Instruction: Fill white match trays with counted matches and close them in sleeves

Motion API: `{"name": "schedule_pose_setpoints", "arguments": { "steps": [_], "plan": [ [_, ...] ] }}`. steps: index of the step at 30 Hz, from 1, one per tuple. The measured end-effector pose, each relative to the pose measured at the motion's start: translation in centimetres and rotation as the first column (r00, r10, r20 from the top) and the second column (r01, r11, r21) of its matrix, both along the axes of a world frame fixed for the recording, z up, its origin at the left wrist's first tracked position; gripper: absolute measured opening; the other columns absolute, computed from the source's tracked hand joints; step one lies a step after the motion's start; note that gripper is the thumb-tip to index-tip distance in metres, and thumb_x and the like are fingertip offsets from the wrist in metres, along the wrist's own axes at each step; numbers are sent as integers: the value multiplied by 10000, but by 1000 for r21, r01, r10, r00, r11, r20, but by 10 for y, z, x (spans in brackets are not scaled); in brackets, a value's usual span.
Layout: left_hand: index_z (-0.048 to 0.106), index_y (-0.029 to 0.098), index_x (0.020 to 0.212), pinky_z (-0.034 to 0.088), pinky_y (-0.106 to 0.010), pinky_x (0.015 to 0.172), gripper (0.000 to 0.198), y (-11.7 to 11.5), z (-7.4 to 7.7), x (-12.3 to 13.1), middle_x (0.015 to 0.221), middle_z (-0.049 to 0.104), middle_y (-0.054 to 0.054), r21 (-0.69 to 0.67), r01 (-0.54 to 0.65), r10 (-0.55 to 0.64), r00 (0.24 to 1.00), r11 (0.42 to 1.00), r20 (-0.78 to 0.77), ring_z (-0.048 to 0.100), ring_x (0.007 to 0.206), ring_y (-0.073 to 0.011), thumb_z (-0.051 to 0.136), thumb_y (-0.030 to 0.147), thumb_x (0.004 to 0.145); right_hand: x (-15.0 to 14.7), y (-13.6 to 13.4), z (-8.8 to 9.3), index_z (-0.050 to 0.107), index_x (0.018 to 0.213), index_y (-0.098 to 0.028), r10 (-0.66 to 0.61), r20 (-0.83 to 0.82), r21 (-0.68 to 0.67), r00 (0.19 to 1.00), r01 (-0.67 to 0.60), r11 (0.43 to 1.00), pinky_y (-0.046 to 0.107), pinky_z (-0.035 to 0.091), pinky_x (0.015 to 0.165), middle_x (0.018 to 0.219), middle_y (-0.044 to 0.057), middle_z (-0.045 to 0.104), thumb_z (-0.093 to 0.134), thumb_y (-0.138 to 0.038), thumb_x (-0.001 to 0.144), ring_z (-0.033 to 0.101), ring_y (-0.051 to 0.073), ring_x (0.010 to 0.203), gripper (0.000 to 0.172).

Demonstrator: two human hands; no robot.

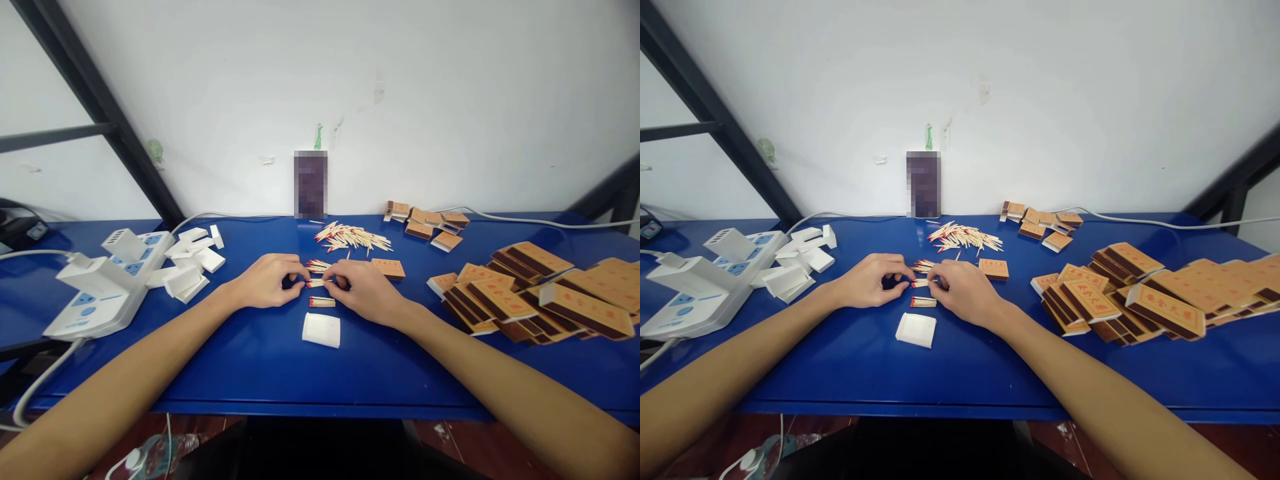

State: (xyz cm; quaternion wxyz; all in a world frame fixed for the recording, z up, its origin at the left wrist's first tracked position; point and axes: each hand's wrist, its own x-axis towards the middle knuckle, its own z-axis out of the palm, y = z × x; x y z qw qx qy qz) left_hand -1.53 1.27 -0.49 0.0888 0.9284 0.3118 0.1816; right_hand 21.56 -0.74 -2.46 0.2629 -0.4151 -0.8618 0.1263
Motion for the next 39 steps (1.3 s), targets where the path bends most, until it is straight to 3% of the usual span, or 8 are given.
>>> {"name": "schedule_pose_setpoints", "arguments": {
  "steps": [25, 29, 32, 39],
  "plan": [
    [723, 191, 977, 390, -224, 602, 178, 5, -4, -1, 733, 576, 8, -10, 20, -20, 1000, 1000, 15, 502, 603, -96, 571, 242, 900, -1, -3, 2, 726, 962, -175, 84, -9, -7, 996, -84, 996, 246, 337, 616, 663, -17, 562, 568, -136, 880, 467, 109, 594, 182],
    [728, 189, 967, 389, -223, 590, 186, 4, -3, -1, 743, 585, 2, -23, 16, -16, 1000, 1000, 12, 500, 595, -94, 562, 240, 900, 0, -2, 0, 717, 1015, -177, 30, -10, -25, 1000, -30, 999, 256, 333, 618, 649, -25, 551, 580, -175, 882, 458, 111, 585, 191],
    [733, 192, 966, 395, -220, 585, 201, 3, -2, -1, 758, 597, -3, -44, 19, -18, 1000, 999, 12, 509, 593, -91, 550, 206, 884, -1, -3, 1, 716, 956, -170, -10, -6, -30, 1000, 10, 999, 260, 315, 599, 625, -31, 532, 584, -197, 876, 442, 108, 570, 156],
    [734, 184, 957, 402, -202, 560, 273, -2, 2, 0, 755, 615, -2, -129, 94, -93, 996, 987, 16, 508, 564, -81, 521, 105, 804, 0, -12, 11, 681, 795, -184, 64, -30, -86, 998, -66, 994, 250, 301, 567, 600, -43, 513, 583, -162, 839, 436, 96, 554, 109]
  ]
}}
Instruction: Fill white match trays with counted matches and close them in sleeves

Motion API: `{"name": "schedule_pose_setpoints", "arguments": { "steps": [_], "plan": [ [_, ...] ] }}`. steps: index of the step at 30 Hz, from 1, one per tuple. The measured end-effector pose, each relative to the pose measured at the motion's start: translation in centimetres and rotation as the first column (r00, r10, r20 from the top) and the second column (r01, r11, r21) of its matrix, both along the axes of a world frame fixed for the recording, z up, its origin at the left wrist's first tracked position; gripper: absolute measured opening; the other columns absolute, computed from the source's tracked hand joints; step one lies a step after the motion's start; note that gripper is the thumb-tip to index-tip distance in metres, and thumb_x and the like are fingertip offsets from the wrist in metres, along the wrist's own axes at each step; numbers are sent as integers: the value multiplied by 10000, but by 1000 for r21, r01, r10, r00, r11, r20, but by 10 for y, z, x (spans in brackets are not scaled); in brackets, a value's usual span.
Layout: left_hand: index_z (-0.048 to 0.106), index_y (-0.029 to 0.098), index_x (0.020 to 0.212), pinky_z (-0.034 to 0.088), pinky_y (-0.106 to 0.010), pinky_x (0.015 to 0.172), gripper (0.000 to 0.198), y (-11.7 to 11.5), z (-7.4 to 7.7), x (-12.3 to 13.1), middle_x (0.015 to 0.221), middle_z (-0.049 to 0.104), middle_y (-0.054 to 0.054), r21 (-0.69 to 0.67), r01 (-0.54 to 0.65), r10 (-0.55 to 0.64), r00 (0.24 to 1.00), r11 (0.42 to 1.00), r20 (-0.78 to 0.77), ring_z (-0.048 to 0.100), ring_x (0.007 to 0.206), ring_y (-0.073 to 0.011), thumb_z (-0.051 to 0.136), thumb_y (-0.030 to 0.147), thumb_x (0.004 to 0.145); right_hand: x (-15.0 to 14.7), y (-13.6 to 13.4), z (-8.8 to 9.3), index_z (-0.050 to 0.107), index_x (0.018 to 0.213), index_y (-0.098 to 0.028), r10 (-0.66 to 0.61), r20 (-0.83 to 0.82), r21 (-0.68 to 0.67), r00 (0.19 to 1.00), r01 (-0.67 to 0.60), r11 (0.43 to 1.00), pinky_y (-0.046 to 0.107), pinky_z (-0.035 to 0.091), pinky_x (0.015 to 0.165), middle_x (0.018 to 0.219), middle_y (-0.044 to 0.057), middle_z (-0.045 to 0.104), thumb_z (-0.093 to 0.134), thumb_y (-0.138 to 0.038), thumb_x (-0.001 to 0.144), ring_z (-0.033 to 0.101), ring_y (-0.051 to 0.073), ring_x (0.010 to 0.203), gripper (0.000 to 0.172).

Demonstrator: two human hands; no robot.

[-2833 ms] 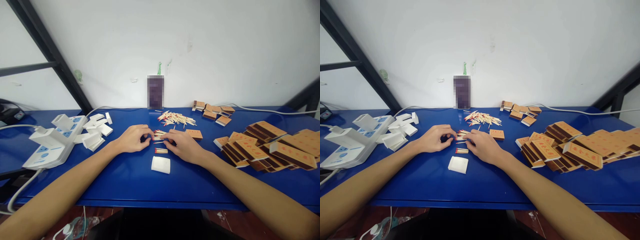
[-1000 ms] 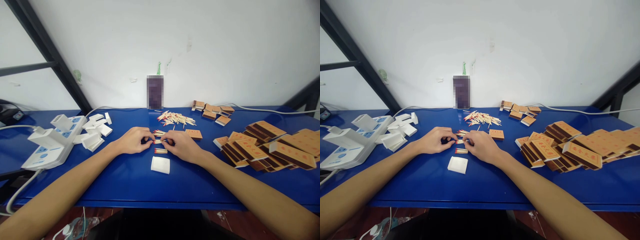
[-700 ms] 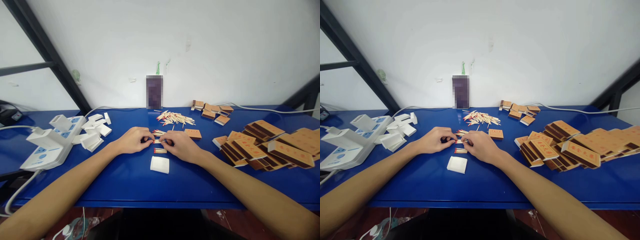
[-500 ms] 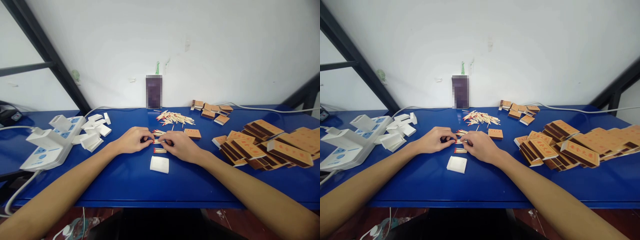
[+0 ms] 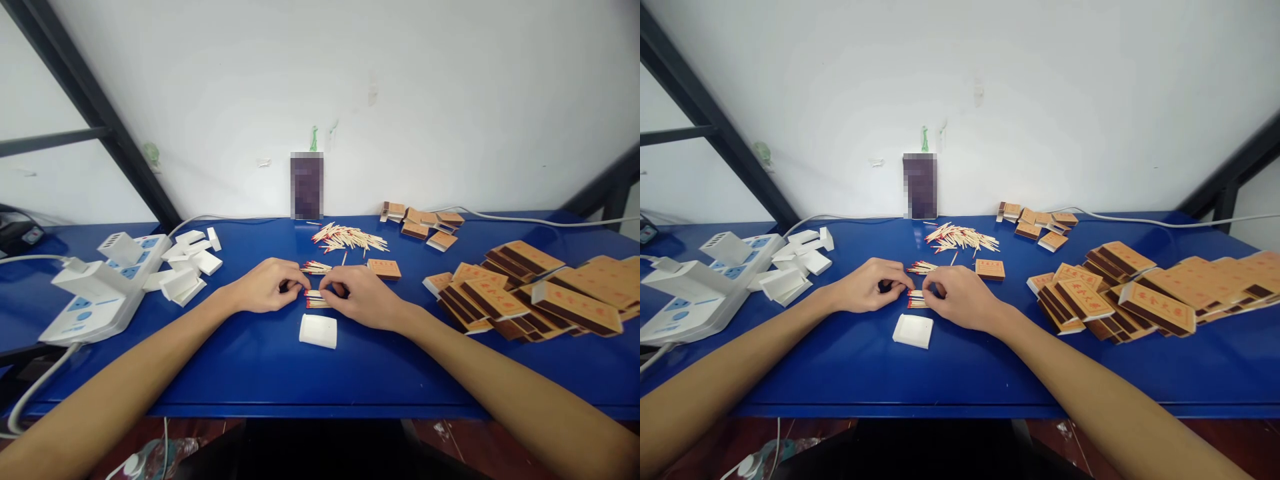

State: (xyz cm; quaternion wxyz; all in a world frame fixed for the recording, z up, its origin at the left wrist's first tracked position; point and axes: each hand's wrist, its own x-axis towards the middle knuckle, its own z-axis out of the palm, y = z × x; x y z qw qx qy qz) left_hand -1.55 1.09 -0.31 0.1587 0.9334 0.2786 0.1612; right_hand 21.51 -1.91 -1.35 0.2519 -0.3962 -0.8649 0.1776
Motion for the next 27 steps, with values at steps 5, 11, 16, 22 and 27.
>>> {"name": "schedule_pose_setpoints", "arguments": {
  "steps": [5, 11, 16, 22, 27],
  "plan": [
    [745, 177, 930, 379, -200, 534, 299, -4, 4, 3, 752, 623, -7, -29, 53, -53, 998, 998, 24, 487, 544, -75, 483, 86, 820, 1, 3, -3, 669, 793, -178, -49, -31, 32, 998, 50, 998, 264, 327, 591, 638, -20, 535, 531, -175, 884, 460, 114, 590, 165],
    [727, 166, 998, 392, -219, 581, 305, -1, 0, 4, 786, 631, -16, 71, -43, 40, 998, 997, 50, 502, 576, -87, 459, 101, 870, 4, 11, -11, 653, 1075, -159, -176, -93, 130, 980, 187, 974, 298, 419, 681, 925, 56, 599, 539, -136, 856, 531, 150, 716, 249],
    [686, 191, 1110, 399, -253, 639, 265, 8, -7, 0, 774, 607, -2, 193, -269, 270, 963, 944, 25, 533, 650, -122, 507, 197, 914, 3, 15, -15, 623, 1110, -179, -164, -88, 127, 983, 174, 976, 312, 455, 734, 1021, 68, 586, 582, -136, 835, 564, 166, 795, 281],
    [717, 191, 1023, 405, -251, 638, 210, 10, -10, 0, 782, 614, -7, 207, -316, 325, 946, 926, -12, 562, 685, -130, 558, 229, 891, -1, 21, -20, 649, 1103, -179, -109, -60, 188, 992, 119, 975, 327, 475, 773, 1056, 87, 590, 572, -202, 898, 592, 194, 888, 220],
    [730, 189, 949, 410, -241, 619, 190, 10, -8, 1, 770, 624, -11, 177, -288, 291, 957, 941, 5, 548, 651, -120, 557, 230, 882, -1, 23, -22, 691, 944, -181, -72, -61, 233, 996, 85, 969, 321, 480, 759, 977, 73, 602, 551, -176, 910, 590, 176, 831, 144]
  ]
}}
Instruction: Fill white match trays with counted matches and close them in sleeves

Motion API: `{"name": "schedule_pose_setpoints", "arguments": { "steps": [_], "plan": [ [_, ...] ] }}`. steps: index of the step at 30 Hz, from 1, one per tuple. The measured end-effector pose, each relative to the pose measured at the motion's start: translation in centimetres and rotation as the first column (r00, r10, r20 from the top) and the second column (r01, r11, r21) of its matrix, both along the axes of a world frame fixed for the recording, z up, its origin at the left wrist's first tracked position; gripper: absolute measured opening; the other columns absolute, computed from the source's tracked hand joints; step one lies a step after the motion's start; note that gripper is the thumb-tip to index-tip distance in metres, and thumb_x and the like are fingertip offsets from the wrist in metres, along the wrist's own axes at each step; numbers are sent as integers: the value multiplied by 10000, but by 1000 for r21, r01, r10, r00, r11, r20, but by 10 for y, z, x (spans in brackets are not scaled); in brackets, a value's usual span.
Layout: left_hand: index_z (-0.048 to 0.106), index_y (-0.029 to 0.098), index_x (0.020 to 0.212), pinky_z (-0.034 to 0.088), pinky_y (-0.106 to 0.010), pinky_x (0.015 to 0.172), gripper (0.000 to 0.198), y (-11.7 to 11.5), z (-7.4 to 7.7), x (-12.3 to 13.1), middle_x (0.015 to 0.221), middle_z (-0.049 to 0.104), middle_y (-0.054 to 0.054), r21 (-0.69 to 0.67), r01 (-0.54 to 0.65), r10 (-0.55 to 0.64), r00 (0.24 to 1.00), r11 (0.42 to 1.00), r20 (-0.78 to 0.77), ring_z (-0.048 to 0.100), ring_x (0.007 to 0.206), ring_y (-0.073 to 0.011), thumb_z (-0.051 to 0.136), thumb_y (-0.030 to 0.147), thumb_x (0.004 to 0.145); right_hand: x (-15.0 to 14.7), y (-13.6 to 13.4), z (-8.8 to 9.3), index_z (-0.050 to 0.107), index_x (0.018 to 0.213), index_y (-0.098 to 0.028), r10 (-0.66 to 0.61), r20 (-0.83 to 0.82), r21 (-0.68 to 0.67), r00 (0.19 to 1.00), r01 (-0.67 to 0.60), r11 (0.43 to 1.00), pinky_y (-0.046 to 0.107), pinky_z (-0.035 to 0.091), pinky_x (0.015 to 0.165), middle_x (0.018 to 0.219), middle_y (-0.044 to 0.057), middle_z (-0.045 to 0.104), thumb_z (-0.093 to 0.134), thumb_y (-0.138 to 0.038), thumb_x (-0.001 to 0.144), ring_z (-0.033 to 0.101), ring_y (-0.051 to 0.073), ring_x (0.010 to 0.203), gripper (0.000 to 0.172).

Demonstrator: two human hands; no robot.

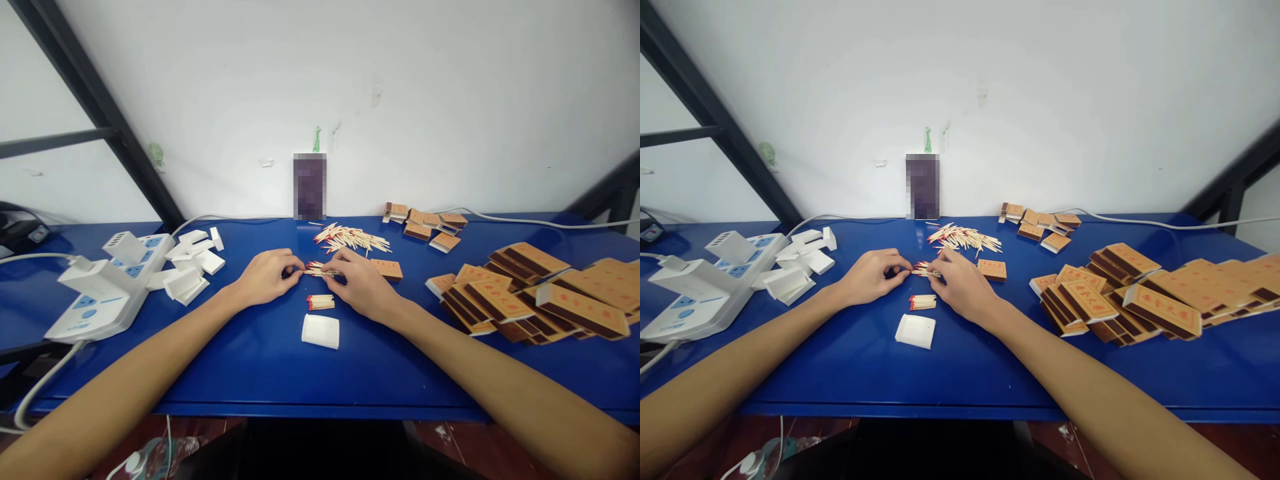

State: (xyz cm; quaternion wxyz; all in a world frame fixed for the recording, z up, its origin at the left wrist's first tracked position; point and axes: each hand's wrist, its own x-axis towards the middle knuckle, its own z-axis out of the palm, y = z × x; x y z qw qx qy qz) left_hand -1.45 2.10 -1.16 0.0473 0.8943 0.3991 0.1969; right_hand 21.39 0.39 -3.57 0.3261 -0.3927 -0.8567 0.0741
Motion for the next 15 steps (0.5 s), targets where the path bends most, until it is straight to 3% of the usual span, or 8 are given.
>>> {"name": "schedule_pose_setpoints", "arguments": {
  "steps": [6, 15],
  "plan": [
    [725, 187, 914, 394, -226, 602, 149, -2, 1, 0, 746, 597, 3, -52, 66, -63, 996, 996, 55, 510, 620, -102, 593, 243, 871, 3, -4, 4, 699, 884, -163, -4, -5, -46, 1000, 4, 999, 304, 462, 714, 894, 61, 596, 562, -134, 888, 575, 162, 767, 140],
    [716, 179, 888, 392, -229, 593, 167, -3, 2, 2, 747, 588, -1, -84, 109, -103, 992, 991, 70, 495, 605, -98, 575, 268, 888, 3, -11, 9, 703, 903, -174, -48, 65, -85, 997, 54, 995, 319, 438, 732, 852, 53, 623, 581, -132, 865, 576, 190, 821, 135]
  ]
}}
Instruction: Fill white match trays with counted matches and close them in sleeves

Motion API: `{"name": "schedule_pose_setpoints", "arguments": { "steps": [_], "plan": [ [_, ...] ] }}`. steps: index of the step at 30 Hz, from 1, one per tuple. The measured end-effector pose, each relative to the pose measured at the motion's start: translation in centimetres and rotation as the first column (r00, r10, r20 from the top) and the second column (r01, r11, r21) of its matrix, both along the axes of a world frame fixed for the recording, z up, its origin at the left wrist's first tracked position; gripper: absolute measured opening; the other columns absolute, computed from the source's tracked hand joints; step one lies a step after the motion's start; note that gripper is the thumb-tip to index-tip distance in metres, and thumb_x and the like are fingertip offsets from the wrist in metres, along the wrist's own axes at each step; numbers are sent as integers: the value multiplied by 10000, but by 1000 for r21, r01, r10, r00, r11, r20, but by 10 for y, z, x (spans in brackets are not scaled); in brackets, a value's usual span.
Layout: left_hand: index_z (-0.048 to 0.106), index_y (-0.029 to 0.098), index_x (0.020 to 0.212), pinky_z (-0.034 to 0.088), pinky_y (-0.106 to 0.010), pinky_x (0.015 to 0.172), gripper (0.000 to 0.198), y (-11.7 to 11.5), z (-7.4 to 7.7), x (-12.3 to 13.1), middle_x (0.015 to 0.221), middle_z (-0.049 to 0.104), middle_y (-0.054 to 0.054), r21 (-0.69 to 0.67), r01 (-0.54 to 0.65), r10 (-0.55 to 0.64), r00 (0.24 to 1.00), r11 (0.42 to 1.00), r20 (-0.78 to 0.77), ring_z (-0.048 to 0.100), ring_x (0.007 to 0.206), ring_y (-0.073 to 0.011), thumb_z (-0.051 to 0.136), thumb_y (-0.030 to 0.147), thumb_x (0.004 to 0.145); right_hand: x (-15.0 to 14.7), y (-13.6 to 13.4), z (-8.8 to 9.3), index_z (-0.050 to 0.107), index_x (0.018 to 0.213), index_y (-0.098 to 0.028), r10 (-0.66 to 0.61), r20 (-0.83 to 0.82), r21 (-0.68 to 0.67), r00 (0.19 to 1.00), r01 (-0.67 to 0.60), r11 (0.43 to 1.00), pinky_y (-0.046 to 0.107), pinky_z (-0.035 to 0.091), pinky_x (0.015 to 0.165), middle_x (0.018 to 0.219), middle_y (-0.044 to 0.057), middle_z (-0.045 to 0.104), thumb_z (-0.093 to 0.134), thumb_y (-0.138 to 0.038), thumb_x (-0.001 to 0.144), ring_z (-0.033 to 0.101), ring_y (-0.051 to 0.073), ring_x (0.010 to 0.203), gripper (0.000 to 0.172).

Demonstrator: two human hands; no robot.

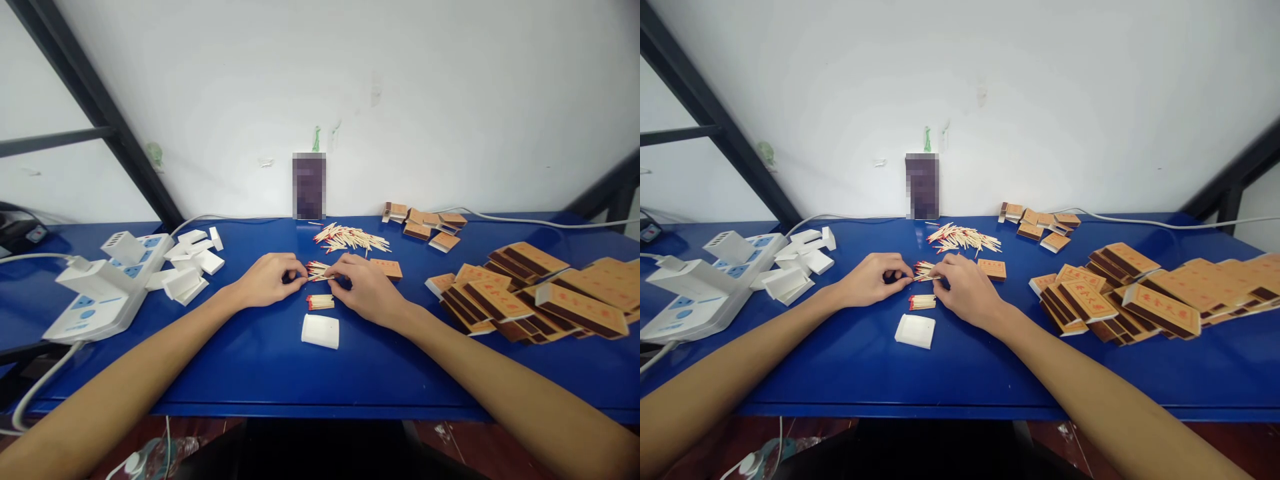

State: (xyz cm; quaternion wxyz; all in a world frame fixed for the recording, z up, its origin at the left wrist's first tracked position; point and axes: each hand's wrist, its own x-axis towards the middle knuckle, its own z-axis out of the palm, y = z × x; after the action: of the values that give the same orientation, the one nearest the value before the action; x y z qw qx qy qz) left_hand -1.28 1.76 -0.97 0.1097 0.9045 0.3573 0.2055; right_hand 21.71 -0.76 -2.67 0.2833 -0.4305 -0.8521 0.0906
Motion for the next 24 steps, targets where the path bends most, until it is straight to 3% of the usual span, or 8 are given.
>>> {"name": "schedule_pose_setpoints", "arguments": {
  "steps": [18, 24],
  "plan": [
    [649, 170, 836, 360, -225, 589, 94, 2, 0, -2, 704, 570, 22, 10, -66, 67, 997, 998, -45, 479, 593, -102, 556, 181, 825, 0, 1, 2, 668, 817, -168, -36, 32, -19, 999, 37, 999, 282, 377, 668, 806, 37, 594, 556, -142, 879, 558, 160, 751, 130],
    [638, 172, 825, 345, -225, 577, 87, 2, 0, -2, 702, 564, 26, 5, -79, 79, 995, 997, -57, 470, 585, -100, 553, 186, 815, -1, -1, 5, 682, 821, -183, -56, 37, -45, 998, 58, 997, 282, 331, 685, 534, -58, 525, 587, -188, 891, 482, 104, 525, 118]
  ]
}}
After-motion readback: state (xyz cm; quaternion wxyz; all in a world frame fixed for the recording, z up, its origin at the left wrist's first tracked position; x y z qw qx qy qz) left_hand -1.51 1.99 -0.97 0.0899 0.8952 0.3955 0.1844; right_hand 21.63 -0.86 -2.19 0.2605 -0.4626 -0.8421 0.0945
